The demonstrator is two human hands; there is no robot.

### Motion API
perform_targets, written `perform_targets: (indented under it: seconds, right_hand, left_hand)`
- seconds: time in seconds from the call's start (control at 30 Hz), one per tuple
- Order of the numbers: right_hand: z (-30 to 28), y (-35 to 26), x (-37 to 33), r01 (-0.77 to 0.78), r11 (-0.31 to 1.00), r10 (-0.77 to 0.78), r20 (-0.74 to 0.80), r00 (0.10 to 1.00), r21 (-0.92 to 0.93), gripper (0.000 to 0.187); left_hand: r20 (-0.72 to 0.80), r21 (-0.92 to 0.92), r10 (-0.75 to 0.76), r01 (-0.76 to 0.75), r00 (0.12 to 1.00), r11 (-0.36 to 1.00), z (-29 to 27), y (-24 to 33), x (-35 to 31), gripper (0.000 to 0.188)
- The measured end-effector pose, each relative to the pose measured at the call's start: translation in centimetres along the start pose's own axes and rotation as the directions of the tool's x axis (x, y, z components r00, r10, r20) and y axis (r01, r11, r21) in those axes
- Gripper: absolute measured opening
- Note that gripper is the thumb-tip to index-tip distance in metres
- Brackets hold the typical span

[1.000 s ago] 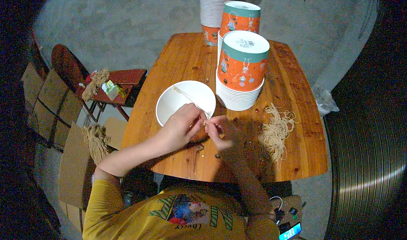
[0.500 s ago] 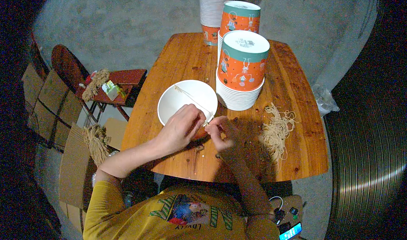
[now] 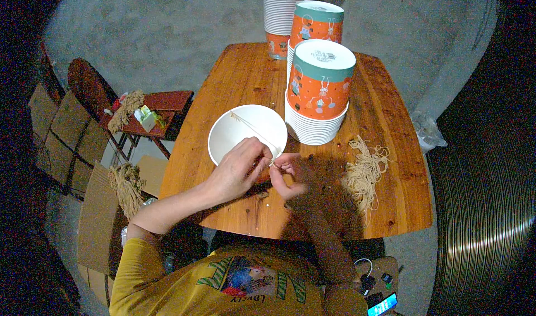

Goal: Tying thin decorative strings or straw to the rims of paper bowls in a packaging environment.

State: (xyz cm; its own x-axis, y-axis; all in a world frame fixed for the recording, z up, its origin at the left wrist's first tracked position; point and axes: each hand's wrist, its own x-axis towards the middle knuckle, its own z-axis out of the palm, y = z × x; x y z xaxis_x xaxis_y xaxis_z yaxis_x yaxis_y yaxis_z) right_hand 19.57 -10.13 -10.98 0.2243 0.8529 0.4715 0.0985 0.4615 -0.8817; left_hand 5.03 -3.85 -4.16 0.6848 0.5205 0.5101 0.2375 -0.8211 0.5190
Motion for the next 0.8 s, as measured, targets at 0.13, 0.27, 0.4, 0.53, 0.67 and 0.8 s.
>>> perform_targets:
  seconds: [0.13, 0.27, 0.4, 0.53, 0.67, 0.8]
  right_hand:
    - [-0.4, -0.1, -0.2, -0.113, 0.984, 0.114, -0.001, 0.994, -0.139, 0.008]
    - [-0.2, 0.3, -0.2, -0.147, 0.988, 0.150, -0.065, 0.987, 0.043, 0.006]
    - [0.1, 0.2, 0.2, -0.034, 0.999, 0.035, -0.051, 0.998, 0.017, 0.010]
    - [0.3, -1.4, 0.6, -0.028, 0.986, 0.029, 0.004, 1.000, -0.162, 0.012]
    - [0.0, -1.3, 0.5, 0.011, 0.972, -0.024, -0.049, 0.999, -0.234, 0.009]
    - [-0.3, -1.5, -0.1, 0.126, 0.888, -0.173, -0.067, 0.983, -0.442, 0.011]
  left_hand:
    - [-0.007, 0.014, -0.007, 0.007, 1.000, 1.000, 0.0, 0.0, 0.1, 0.008]
    - [-0.008, 0.014, -0.010, 0.011, 1.000, 1.000, 0.1, -0.1, 0.1, 0.008]
    - [-0.018, -0.018, -0.003, 0.003, 1.000, 1.000, 0.1, 0.0, 0.1, 0.009]
    - [-0.027, -0.020, 0.011, -0.012, 1.000, 1.000, 0.1, -0.2, 0.0, 0.009]
    - [0.027, 0.030, 0.041, -0.042, 0.999, 0.999, -0.2, 0.3, -0.1, 0.015]
    - [0.020, 0.076, 0.082, -0.083, 0.996, 0.994, -0.4, 0.4, -0.4, 0.023]
